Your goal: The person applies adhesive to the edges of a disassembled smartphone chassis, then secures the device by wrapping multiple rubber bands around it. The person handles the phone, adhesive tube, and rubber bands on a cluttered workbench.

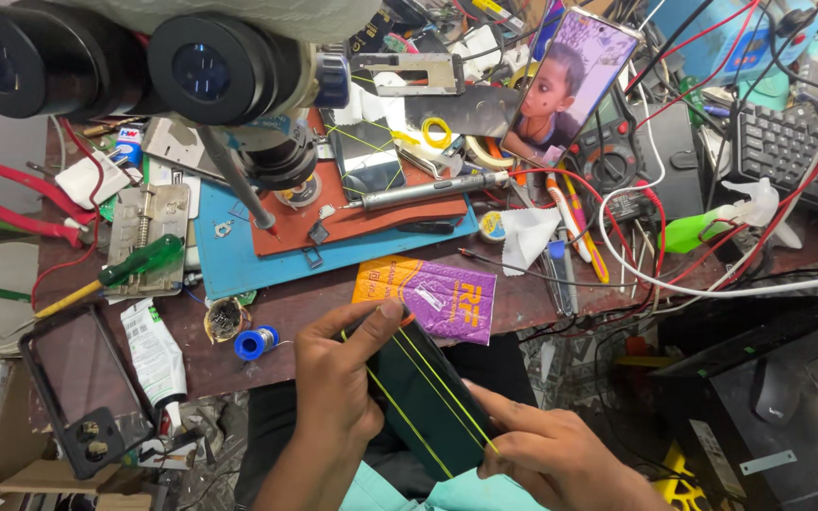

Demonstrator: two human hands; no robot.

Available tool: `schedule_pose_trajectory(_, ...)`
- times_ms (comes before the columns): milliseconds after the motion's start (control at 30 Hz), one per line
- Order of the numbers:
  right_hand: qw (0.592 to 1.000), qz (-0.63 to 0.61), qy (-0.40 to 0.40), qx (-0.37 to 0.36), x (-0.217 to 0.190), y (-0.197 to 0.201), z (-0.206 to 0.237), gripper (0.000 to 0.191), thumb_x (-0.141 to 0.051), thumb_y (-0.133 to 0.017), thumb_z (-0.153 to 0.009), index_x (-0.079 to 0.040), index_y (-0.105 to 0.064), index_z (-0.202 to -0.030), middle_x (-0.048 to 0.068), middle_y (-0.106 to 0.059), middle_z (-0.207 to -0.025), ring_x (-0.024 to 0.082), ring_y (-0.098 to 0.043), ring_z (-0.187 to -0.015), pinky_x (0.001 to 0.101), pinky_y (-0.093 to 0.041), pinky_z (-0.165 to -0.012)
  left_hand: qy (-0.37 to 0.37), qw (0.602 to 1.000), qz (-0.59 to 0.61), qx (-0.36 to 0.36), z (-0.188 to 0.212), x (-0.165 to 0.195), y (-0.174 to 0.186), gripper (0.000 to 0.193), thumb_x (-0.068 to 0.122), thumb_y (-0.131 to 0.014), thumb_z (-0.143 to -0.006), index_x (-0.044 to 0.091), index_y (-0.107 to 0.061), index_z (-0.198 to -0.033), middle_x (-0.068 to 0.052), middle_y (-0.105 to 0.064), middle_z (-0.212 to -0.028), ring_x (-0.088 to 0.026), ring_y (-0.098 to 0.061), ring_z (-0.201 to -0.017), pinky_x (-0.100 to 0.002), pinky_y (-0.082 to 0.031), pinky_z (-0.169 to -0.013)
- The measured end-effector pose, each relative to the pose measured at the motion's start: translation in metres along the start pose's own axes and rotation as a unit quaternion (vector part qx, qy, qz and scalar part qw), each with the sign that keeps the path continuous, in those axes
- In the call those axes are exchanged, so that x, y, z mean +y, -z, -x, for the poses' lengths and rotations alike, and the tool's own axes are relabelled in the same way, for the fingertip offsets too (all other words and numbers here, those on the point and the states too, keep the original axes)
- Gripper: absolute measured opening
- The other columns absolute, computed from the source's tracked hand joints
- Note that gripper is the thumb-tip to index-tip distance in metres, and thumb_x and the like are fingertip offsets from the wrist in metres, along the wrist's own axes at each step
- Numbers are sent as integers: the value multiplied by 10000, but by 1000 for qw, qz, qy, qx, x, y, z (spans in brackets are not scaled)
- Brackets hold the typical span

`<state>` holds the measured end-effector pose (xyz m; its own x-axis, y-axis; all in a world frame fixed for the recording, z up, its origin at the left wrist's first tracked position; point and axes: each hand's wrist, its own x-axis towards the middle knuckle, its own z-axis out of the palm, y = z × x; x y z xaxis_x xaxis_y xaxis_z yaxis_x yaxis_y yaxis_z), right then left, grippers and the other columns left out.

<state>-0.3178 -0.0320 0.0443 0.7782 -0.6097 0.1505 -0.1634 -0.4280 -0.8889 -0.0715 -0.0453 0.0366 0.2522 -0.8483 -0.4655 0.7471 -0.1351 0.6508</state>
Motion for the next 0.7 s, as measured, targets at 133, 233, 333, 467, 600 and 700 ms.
schedule_pose_trajectory(133,986,38,52,151,20,-25,13,146,60,-819,-784,39,-698,-863,397,-615,-1334,174,-800,-685,237,-660,-600,-5,999,38,14,-5,3,-4,157,29,-793,-818,-65,-737,-931,-166,-769,-820,-197,-735,-661,-315,-595,-607)
schedule_pose_trajectory(233,975,32,93,199,31,-34,19,198,79,-817,-747,58,-735,-926,417,-616,-1276,154,-783,-662,232,-652,-614,-6,998,56,22,-6,4,-5,139,25,-795,-816,-45,-733,-919,-160,-766,-831,-204,-738,-677,-323,-597,-616)
schedule_pose_trajectory(333,968,78,115,210,37,-36,24,236,59,-831,-731,31,-760,-955,404,-605,-1278,151,-801,-723,229,-645,-648,-1,999,49,19,-4,3,-3,131,21,-792,-813,-40,-736,-915,-162,-774,-845,-199,-745,-701,-315,-600,-634)
schedule_pose_trajectory(467,956,127,126,231,40,-43,37,280,7,-814,-753,-121,-812,-1003,364,-631,-1316,92,-729,-737,199,-565,-676,0,998,55,20,-1,-2,4,137,19,-795,-819,-48,-737,-923,-158,-774,-858,-191,-745,-718,-310,-593,-654)
schedule_pose_trajectory(600,940,-53,14,338,46,-58,45,531,22,-813,-782,5,-576,-1257,321,-618,-1290,284,-693,-1120,328,-616,-898,-46,995,82,36,-2,-8,13,145,42,-786,-840,-50,-723,-932,-167,-765,-860,-203,-731,-710,-331,-593,-656)
schedule_pose_trajectory(700,926,-178,-133,305,50,-60,42,648,65,-819,-764,59,-573,-1364,265,-690,-1135,192,-684,-946,289,-536,-848,-80,989,118,30,-1,-20,17,168,69,-771,-868,-65,-734,-963,-171,-764,-880,-220,-726,-772,-333,-597,-710)
